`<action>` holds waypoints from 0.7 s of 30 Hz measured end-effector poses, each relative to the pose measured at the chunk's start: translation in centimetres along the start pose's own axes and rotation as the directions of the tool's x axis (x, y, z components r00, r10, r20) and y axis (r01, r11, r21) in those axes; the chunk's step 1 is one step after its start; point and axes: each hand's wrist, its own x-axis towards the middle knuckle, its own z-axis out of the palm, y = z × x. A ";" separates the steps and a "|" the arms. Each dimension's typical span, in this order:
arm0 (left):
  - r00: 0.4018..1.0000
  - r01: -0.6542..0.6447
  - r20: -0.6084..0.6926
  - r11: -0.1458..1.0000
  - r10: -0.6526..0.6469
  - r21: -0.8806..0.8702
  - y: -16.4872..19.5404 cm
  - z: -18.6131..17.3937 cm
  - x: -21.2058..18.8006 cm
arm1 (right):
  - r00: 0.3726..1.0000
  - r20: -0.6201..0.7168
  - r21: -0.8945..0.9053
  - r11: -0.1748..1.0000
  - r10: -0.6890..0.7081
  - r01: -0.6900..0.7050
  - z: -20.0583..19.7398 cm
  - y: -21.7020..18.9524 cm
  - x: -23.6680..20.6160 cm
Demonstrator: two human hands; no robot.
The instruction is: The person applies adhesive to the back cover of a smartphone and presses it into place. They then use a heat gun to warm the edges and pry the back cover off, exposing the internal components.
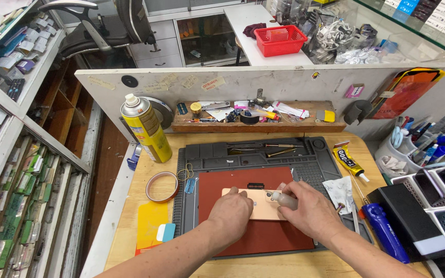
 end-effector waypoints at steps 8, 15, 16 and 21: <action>0.995 0.071 0.078 0.997 -0.068 -0.032 0.4 -0.8 0.1 | 0.992 0.083 -0.109 0.990 0.099 -0.090 0.4 -2.5 0.9; 0.996 0.069 0.064 0.997 -0.066 -0.031 0.4 -0.7 0.1 | 0.986 0.094 -0.150 0.981 0.136 -0.121 0.5 -2.3 1.0; 0.995 0.073 0.068 0.997 -0.071 -0.032 0.4 -0.7 0.1 | 0.986 0.097 -0.148 0.981 0.139 -0.124 0.5 -2.2 1.0; 0.997 0.050 0.064 0.999 -0.049 -0.016 0.1 -0.4 0.2 | 0.989 0.097 -0.114 0.989 0.108 -0.097 1.1 -2.5 1.0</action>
